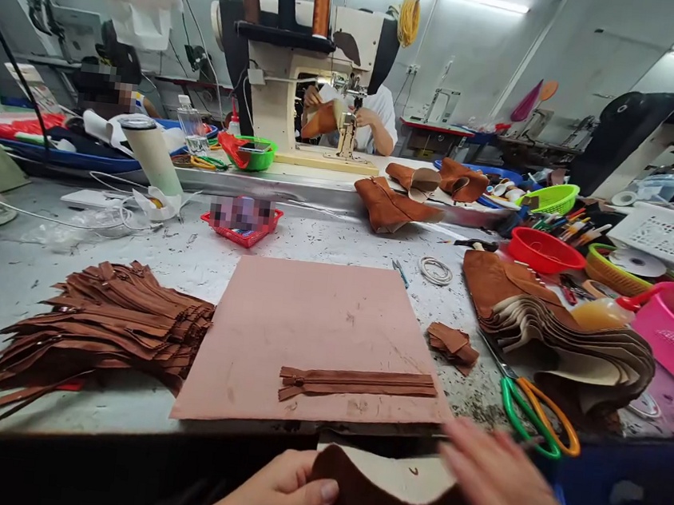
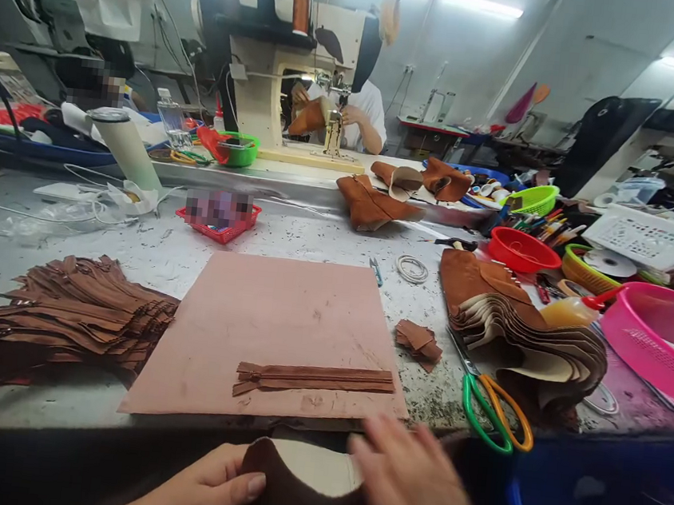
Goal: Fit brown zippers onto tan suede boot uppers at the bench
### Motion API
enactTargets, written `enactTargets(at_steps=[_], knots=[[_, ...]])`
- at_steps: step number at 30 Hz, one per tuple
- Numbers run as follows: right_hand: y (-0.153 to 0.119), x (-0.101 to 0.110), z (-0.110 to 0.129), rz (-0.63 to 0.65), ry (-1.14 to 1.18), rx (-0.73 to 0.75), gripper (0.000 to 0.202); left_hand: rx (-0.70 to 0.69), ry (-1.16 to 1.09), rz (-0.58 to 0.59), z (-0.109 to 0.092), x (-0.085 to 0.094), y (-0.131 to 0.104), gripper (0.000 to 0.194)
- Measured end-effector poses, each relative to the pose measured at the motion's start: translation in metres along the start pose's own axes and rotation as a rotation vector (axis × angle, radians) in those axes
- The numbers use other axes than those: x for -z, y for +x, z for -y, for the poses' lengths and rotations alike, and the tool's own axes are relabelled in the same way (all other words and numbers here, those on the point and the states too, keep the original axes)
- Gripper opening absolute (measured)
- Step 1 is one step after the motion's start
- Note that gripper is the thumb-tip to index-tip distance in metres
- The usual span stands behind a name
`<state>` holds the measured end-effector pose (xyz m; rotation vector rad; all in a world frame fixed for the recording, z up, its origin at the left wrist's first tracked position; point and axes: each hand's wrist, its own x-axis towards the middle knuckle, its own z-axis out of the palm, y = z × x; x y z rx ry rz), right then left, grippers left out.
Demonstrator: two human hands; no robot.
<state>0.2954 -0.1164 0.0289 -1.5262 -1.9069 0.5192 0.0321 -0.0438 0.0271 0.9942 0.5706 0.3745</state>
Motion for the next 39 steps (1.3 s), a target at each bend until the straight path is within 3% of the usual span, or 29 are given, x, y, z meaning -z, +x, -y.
enactTargets(at_steps=[1, 2, 4, 6, 8, 9, 12, 14, 18, 22, 27, 39], knots=[[0.017, -0.007, 0.018, 0.157, -0.101, 0.118, 0.048, 0.008, 0.044, 0.033, -0.002, -0.001, 0.0, 0.041], [0.033, -0.014, 0.035, 0.307, -0.199, 0.14, 0.042, 0.016, 0.087, 0.061, -0.002, 0.0, -0.002, 0.042], [0.059, -0.03, 0.058, 0.606, -0.296, 0.019, 0.023, -0.008, 0.178, 0.03, 0.004, 0.009, -0.009, 0.043], [0.076, -0.041, 0.066, 0.776, -0.258, -0.114, 0.023, -0.145, 0.376, -0.133, 0.014, 0.023, -0.017, 0.037], [0.086, -0.045, 0.065, 0.823, -0.147, -0.158, 0.024, -0.396, 0.765, -0.314, 0.021, 0.036, -0.024, 0.028], [0.09, -0.046, 0.063, 0.831, -0.106, -0.153, 0.023, -0.551, 0.994, -0.338, 0.02, 0.04, -0.026, 0.028], [0.105, -0.045, 0.061, 0.895, -0.091, -0.095, 0.024, -0.999, 1.511, -0.209, 0.006, 0.047, -0.024, 0.026], [0.118, -0.044, 0.062, 0.922, -0.148, -0.04, 0.026, -1.153, 1.628, -0.152, -0.009, 0.049, -0.019, 0.019], [0.143, -0.048, 0.059, 0.863, -0.279, -0.005, 0.024, -1.141, 1.708, -0.171, -0.022, 0.058, -0.007, 0.022], [0.155, -0.059, 0.046, 0.811, -0.243, 0.004, 0.02, -1.02, 1.778, -0.253, -0.006, 0.072, -0.001, 0.027], [0.151, -0.068, 0.038, 0.803, -0.205, -0.07, 0.021, -0.92, 1.778, -0.313, 0.01, 0.081, -0.003, 0.032], [0.147, -0.078, 0.037, 0.816, -0.273, -0.122, 0.019, -0.827, 1.77, -0.292, 0.003, 0.085, -0.005, 0.032]])
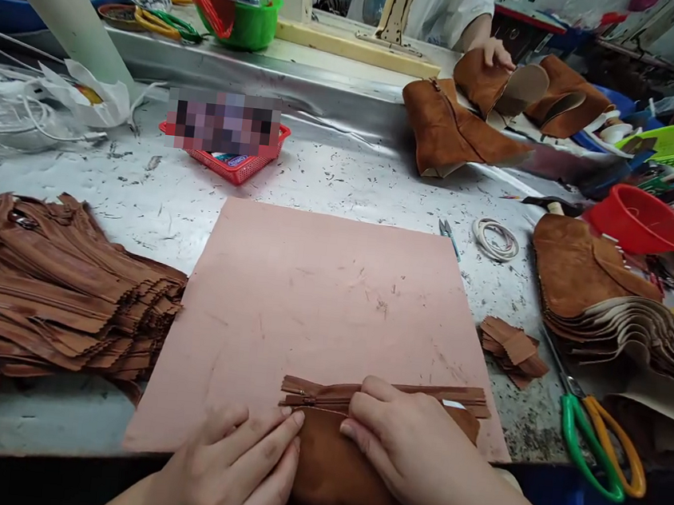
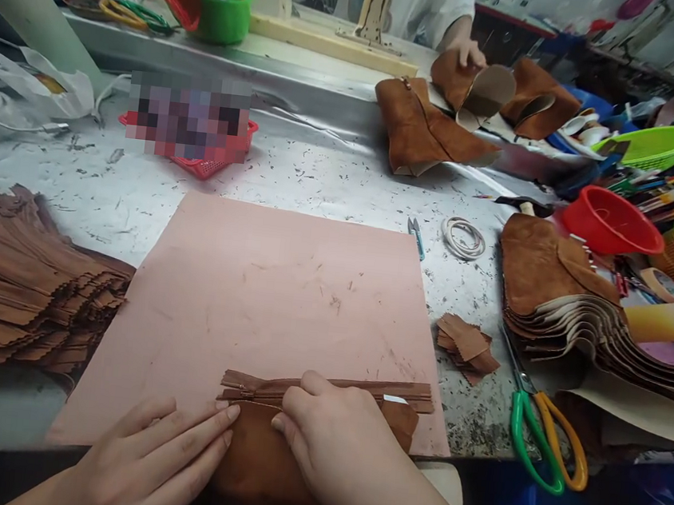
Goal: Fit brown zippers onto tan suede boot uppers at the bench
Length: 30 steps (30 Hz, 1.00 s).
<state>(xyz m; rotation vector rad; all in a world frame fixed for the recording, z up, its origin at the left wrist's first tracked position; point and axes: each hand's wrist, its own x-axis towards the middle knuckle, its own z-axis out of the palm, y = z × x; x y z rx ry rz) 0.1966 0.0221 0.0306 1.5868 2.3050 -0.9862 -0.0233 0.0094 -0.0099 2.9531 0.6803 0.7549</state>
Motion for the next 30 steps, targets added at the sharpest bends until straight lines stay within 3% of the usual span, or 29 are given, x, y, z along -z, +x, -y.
enactTargets(at_steps=[19, 30], knots=[[-0.001, -0.002, 0.004, -0.045, -0.09, -0.002, 0.02, 0.008, -0.01, -0.015, 0.001, 0.0, 0.002, 0.034], [-0.002, 0.002, 0.003, -0.072, 0.01, -0.087, 0.02, 0.194, -0.024, 0.033, -0.002, 0.004, 0.012, 0.03]])
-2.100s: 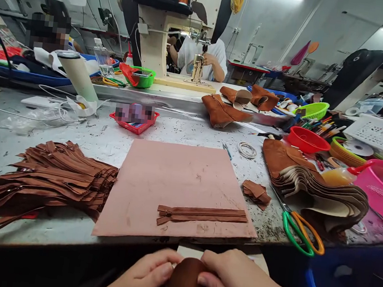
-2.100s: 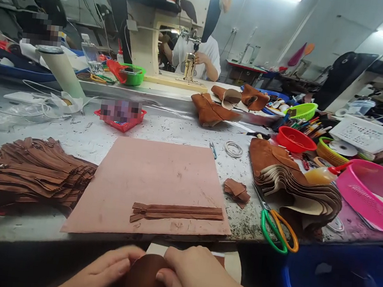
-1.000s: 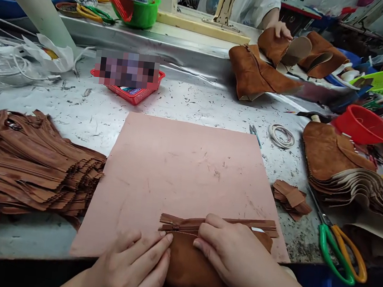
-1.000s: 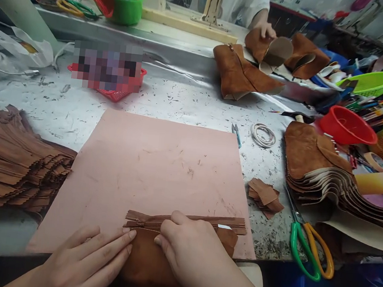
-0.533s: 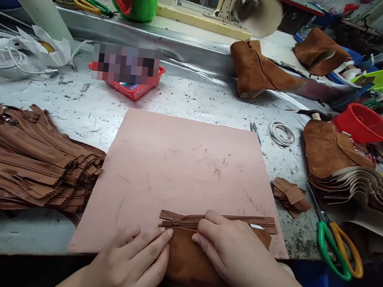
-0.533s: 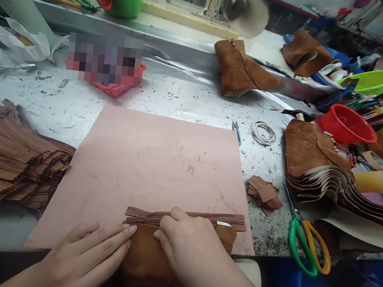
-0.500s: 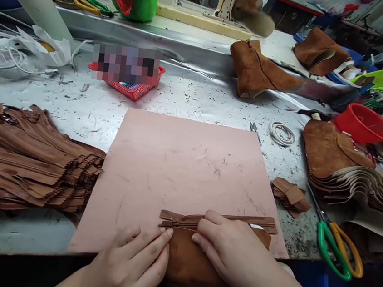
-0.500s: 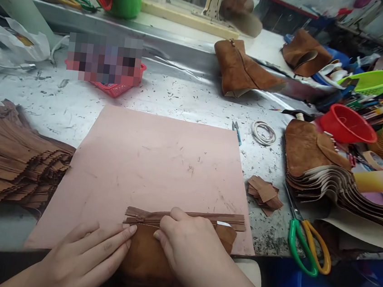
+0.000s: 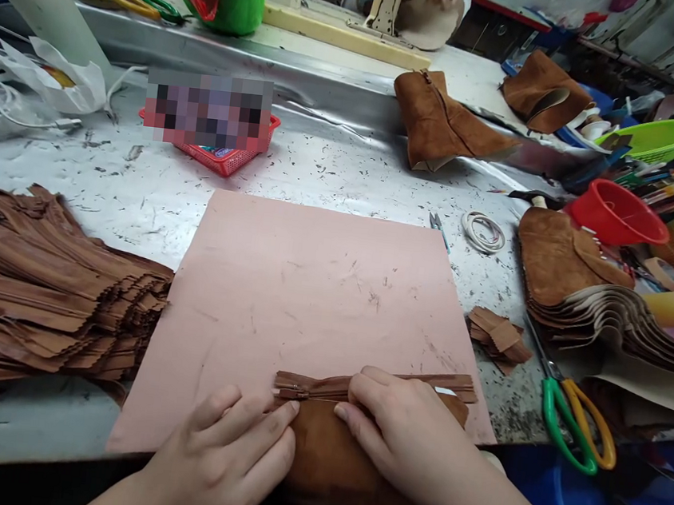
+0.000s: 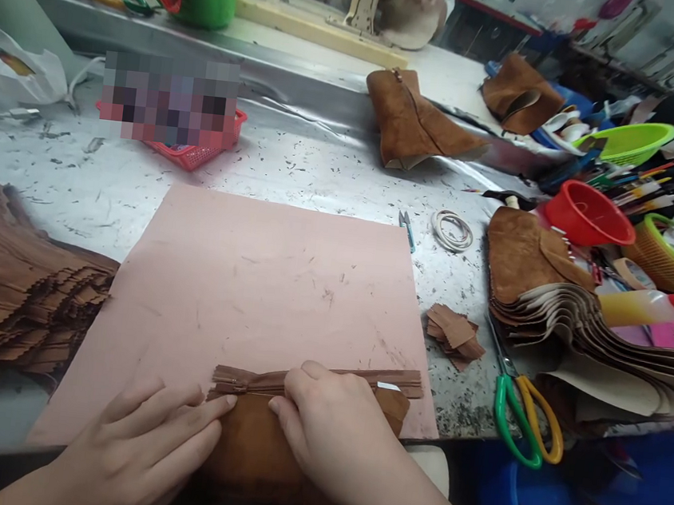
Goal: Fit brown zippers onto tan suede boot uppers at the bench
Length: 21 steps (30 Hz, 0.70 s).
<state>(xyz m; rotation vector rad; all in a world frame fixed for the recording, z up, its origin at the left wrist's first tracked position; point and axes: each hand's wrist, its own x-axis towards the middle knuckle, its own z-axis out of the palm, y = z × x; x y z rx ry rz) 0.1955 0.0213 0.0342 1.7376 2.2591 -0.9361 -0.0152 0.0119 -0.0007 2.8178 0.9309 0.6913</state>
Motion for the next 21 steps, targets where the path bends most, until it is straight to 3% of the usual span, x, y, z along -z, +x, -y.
enactTargets(at_steps=[11, 15, 21], knots=[[0.006, 0.001, 0.002, -0.062, -0.075, 0.021, 0.021, 0.021, 0.054, -0.012, -0.01, -0.012, 0.009, 0.029], [0.009, 0.001, 0.006, -0.045, -0.152, 0.033, 0.02, 0.04, 0.063, 0.068, -0.011, -0.013, 0.014, 0.035], [-0.007, 0.015, -0.015, -0.062, -0.151, -0.154, 0.025, 0.032, 0.084, 0.12, -0.011, -0.018, 0.017, 0.041]])
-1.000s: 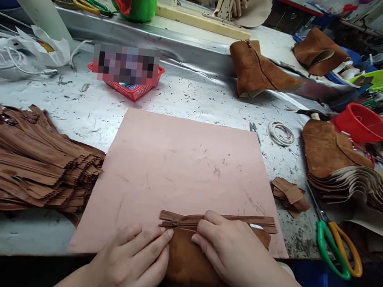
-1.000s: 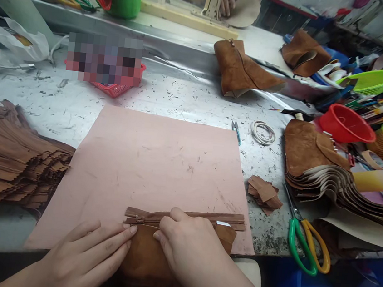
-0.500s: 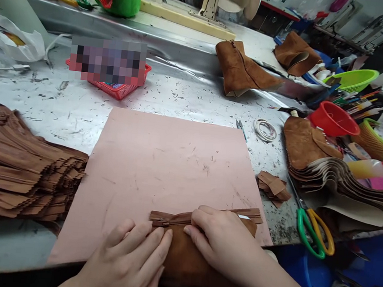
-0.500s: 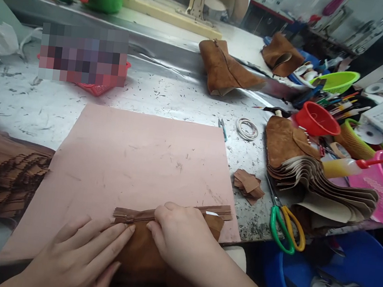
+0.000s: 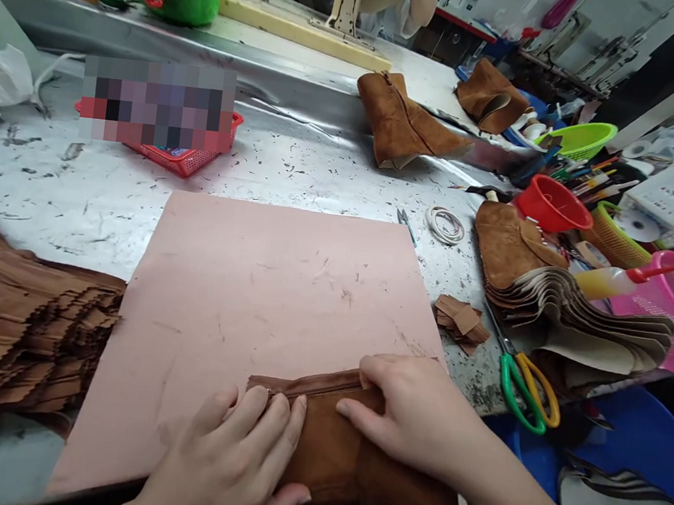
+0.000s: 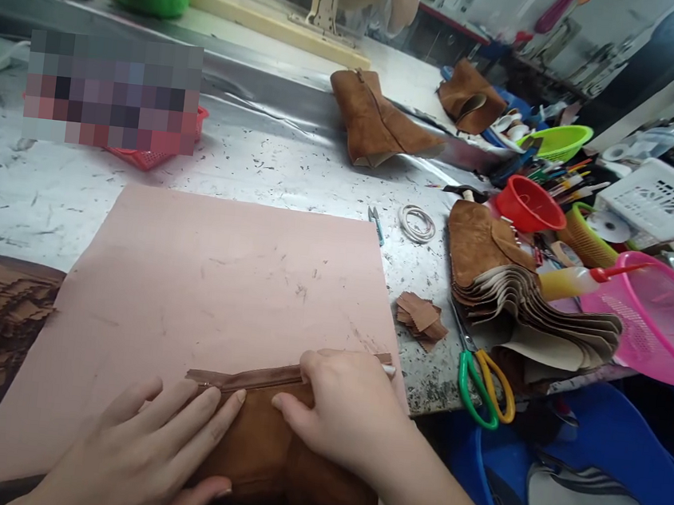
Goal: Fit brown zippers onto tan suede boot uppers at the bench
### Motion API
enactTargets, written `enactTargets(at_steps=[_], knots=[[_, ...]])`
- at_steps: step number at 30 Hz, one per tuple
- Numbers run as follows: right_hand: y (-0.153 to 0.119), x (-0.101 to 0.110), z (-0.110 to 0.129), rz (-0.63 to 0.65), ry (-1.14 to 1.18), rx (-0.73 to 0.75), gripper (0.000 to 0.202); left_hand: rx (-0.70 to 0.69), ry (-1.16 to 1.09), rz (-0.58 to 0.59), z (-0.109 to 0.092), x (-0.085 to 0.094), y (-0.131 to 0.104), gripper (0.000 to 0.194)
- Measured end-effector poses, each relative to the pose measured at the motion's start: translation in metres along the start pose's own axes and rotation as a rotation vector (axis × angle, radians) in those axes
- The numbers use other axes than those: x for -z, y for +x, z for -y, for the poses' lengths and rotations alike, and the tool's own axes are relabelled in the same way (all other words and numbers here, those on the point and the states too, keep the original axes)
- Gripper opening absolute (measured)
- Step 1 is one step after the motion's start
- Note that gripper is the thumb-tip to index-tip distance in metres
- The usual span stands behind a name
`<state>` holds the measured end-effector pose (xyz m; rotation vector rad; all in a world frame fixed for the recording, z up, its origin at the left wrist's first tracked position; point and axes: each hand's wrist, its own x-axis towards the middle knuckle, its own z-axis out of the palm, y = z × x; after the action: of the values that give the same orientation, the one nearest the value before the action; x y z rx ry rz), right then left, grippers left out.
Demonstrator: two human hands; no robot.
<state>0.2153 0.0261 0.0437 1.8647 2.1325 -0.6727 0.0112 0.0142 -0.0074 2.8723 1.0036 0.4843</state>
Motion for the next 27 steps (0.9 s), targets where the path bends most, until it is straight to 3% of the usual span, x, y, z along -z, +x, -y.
enactTargets(at_steps=[5, 12, 18, 23, 27], knots=[[-0.004, 0.002, -0.016, -0.011, 0.136, 0.014, 0.022, -0.082, -0.007, -0.044, -0.002, -0.003, 0.005, 0.042], [0.002, -0.002, -0.012, -0.064, 0.112, 0.034, 0.024, -0.117, -0.005, 0.065, 0.001, -0.005, 0.011, 0.056], [0.004, -0.007, -0.013, -0.066, 0.047, 0.055, 0.021, -0.099, 0.021, 0.078, -0.003, -0.001, 0.025, 0.053], [0.003, -0.008, -0.007, -0.07, -0.014, 0.053, 0.02, -0.204, 0.015, -0.031, -0.021, -0.013, 0.035, 0.047], [-0.004, 0.002, -0.011, -0.066, -0.117, -0.024, 0.023, -0.257, -0.004, -0.099, -0.03, -0.026, 0.035, 0.05]])
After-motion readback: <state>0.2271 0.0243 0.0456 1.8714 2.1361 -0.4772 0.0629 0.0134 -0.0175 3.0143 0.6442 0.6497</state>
